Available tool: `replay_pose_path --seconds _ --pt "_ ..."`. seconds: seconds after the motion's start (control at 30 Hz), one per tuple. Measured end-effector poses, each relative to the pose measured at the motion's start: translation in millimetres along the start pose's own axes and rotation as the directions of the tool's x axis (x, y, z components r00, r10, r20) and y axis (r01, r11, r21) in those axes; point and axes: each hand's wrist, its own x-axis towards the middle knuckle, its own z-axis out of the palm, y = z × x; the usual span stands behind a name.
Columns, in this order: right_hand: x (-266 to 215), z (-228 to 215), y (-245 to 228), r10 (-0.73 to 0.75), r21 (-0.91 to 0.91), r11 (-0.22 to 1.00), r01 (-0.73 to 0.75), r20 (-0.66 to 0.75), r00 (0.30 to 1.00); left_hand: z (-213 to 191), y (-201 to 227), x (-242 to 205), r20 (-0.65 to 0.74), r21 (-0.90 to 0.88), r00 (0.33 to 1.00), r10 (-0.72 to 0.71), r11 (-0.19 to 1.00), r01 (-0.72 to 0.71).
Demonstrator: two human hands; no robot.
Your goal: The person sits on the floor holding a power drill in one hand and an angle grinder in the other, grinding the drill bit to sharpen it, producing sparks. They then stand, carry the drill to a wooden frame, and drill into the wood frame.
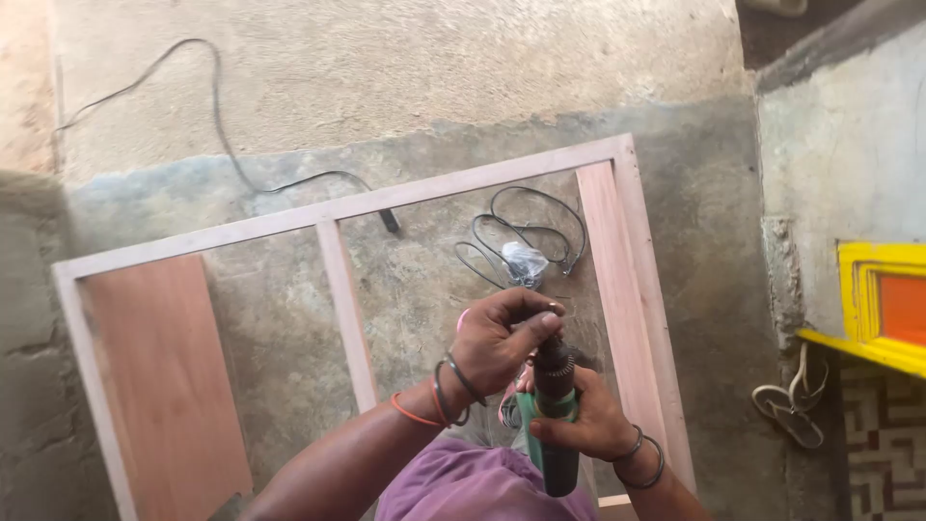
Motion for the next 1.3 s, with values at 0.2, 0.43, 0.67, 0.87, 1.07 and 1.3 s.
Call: replay_pose_path --seconds 0.2,0.43,0.67,0.87,1.07,1.3 --pt "-60 -3 8 0.253 -0.064 0.961 -0.267 -0.175 0.951 49 36 -42 -0.016 0.108 0.994 0.111 0.988 -0.109" --pt "-113 -9 -94 -0.108 0.014 0.993 0.121 -0.35 0.931 55 -26 -103 0.124 0.344 0.991 0.052 0.934 -0.092" --pt "-164 -52 -163 -0.047 0.259 0.931 0.256 -0.612 0.79 75 -33 -140 0.25 0.515 0.923 0.291 0.767 -0.382" --pt "-107 -43 -184 -0.027 0.29 0.926 0.241 -0.586 0.81 95 49 -121 0.308 0.385 0.887 0.344 0.808 -0.447" --pt "7 -33 -168 0.064 0.129 0.992 -0.01 -0.426 0.902 77 105 -74 0.282 0.319 0.918 0.278 0.876 -0.363" --pt "148 -1 -194 0.115 0.363 0.924 -0.117 0.026 0.993 -47 170 -44 0.159 -0.36 0.974 0.159 0.928 -0.093"
